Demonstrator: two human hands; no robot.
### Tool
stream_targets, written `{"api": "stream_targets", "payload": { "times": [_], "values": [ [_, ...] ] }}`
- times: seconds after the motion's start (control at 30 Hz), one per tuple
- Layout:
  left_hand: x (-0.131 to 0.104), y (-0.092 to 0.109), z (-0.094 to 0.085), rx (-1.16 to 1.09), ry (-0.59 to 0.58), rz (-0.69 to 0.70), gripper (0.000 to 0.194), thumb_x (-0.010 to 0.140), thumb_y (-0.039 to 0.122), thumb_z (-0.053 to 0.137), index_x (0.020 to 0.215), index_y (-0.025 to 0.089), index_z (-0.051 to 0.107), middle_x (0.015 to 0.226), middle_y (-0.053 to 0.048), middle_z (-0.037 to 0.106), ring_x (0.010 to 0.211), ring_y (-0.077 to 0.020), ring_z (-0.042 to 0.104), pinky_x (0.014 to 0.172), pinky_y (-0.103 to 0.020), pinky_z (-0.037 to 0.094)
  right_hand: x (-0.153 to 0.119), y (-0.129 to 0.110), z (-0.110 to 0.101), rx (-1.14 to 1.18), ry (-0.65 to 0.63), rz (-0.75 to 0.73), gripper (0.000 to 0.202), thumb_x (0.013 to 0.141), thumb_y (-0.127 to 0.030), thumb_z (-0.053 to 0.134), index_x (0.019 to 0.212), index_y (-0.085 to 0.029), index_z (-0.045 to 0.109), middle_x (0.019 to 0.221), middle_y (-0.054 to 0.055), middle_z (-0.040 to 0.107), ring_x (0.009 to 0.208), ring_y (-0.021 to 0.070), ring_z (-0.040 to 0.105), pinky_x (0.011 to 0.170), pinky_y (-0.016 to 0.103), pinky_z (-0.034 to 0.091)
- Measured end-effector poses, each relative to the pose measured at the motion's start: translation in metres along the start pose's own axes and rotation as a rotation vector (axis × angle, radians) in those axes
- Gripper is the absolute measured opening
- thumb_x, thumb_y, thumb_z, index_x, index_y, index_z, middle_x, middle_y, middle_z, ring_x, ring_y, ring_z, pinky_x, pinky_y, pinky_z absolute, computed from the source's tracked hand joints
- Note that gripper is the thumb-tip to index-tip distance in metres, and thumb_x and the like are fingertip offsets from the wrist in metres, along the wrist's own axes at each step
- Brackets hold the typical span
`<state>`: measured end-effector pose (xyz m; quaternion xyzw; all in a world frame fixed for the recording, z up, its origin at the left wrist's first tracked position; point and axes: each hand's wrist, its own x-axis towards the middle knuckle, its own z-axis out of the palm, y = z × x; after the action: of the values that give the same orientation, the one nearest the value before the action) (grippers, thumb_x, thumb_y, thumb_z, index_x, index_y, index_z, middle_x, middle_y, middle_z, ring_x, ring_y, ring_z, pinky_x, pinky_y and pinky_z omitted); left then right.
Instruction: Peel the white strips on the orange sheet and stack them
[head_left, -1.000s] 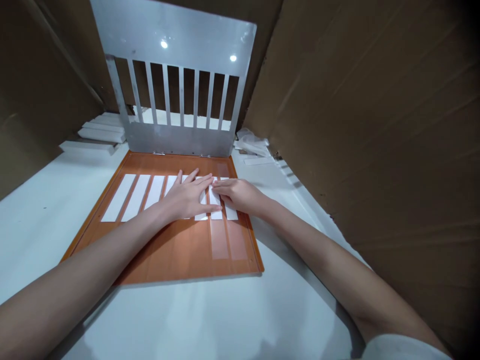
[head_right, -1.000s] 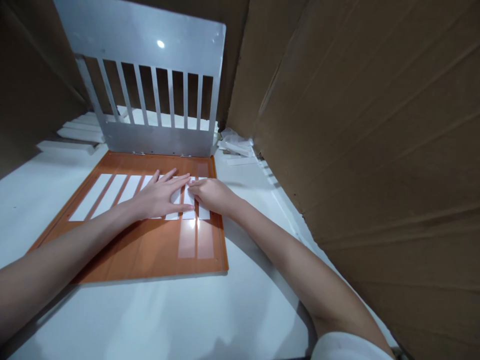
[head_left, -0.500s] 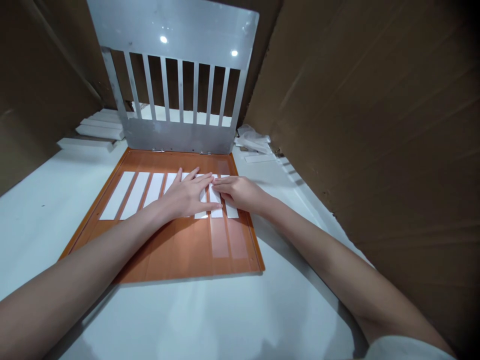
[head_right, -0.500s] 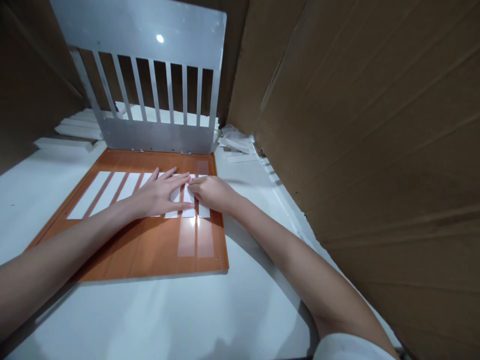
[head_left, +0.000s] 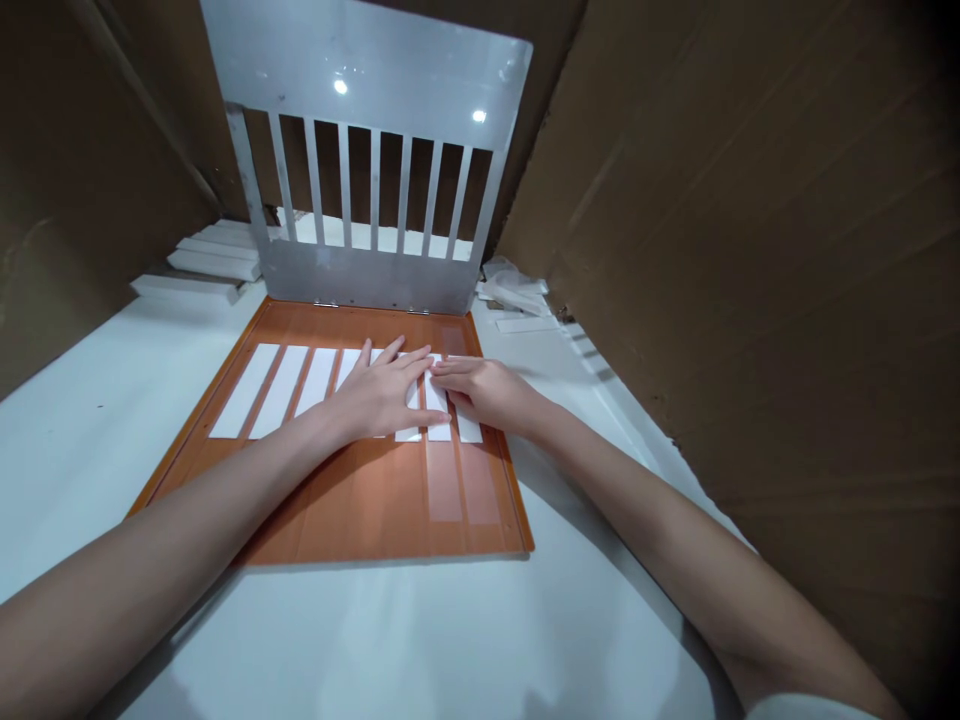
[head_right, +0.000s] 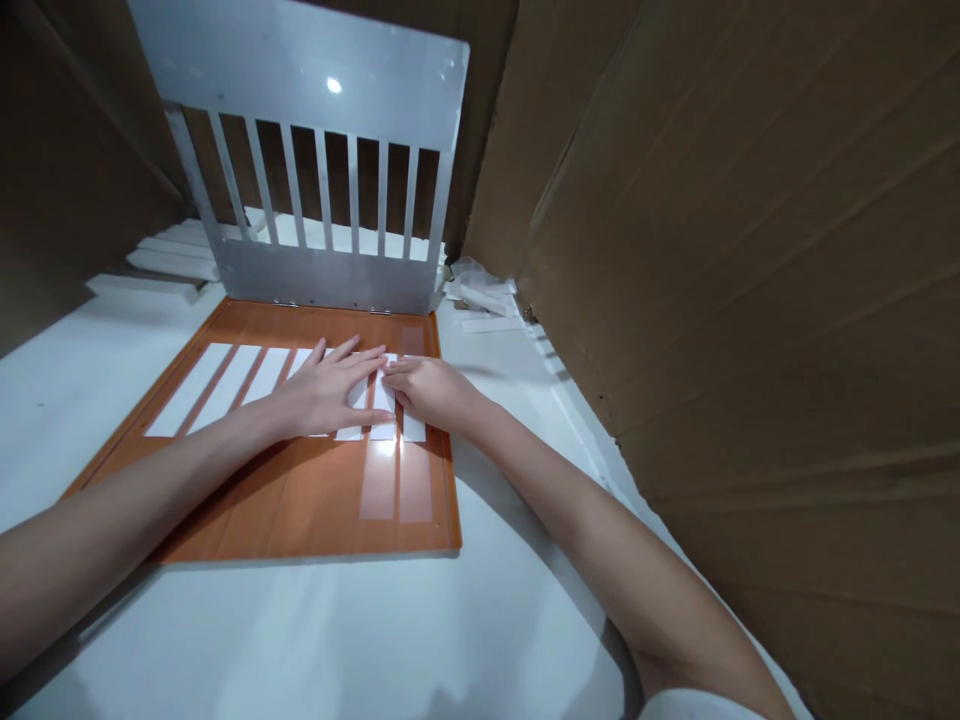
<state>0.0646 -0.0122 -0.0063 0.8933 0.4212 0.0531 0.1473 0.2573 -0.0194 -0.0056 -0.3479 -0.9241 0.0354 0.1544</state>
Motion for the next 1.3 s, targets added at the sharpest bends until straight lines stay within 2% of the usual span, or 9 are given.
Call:
{"api": "stream_targets", "payload": {
  "times": [0.13, 0.87, 1.3],
  "values": [
    [0.0003, -0.0005, 0.0, -0.001, -0.013, 0.002, 0.078, 0.077, 0.067, 0.038, 0.14, 0.024, 0.027, 0.148, -0.001, 0.022, 0.137, -0.0321, 0.006, 0.106, -0.058, -0.002, -0.0002, 0.0015, 0.0003, -0.062, 0.014, -0.065, 0.029, 0.079, -0.005, 0.041, 0.086, -0.018, 0.067, 0.099, 0.006, 0.068, 0.101, 0.0178, 0.06, 0.098, 0.037, 0.043],
    [-0.0017, 0.003, -0.0039, -0.021, -0.018, 0.002, 0.08, 0.075, 0.069, 0.039, 0.139, 0.022, 0.029, 0.148, -0.002, 0.024, 0.137, -0.0326, 0.008, 0.106, -0.057, -0.001, 0.0002, 0.0004, -0.003, -0.072, 0.012, -0.085, 0.029, 0.076, -0.006, 0.044, 0.089, -0.019, 0.066, 0.101, 0.005, 0.068, 0.102, 0.0193, 0.061, 0.098, 0.038, 0.043],
    [-0.0012, 0.0017, -0.0026, -0.022, -0.024, 0.002, 0.079, 0.076, 0.068, 0.039, 0.14, 0.023, 0.027, 0.148, -0.001, 0.023, 0.137, -0.0323, 0.007, 0.106, -0.057, -0.001, -0.001, 0.0001, -0.0028, -0.112, 0.043, -0.117, 0.029, 0.078, -0.005, 0.042, 0.091, -0.015, 0.067, 0.104, 0.008, 0.068, 0.103, 0.0192, 0.061, 0.097, 0.036, 0.044]
  ]
}}
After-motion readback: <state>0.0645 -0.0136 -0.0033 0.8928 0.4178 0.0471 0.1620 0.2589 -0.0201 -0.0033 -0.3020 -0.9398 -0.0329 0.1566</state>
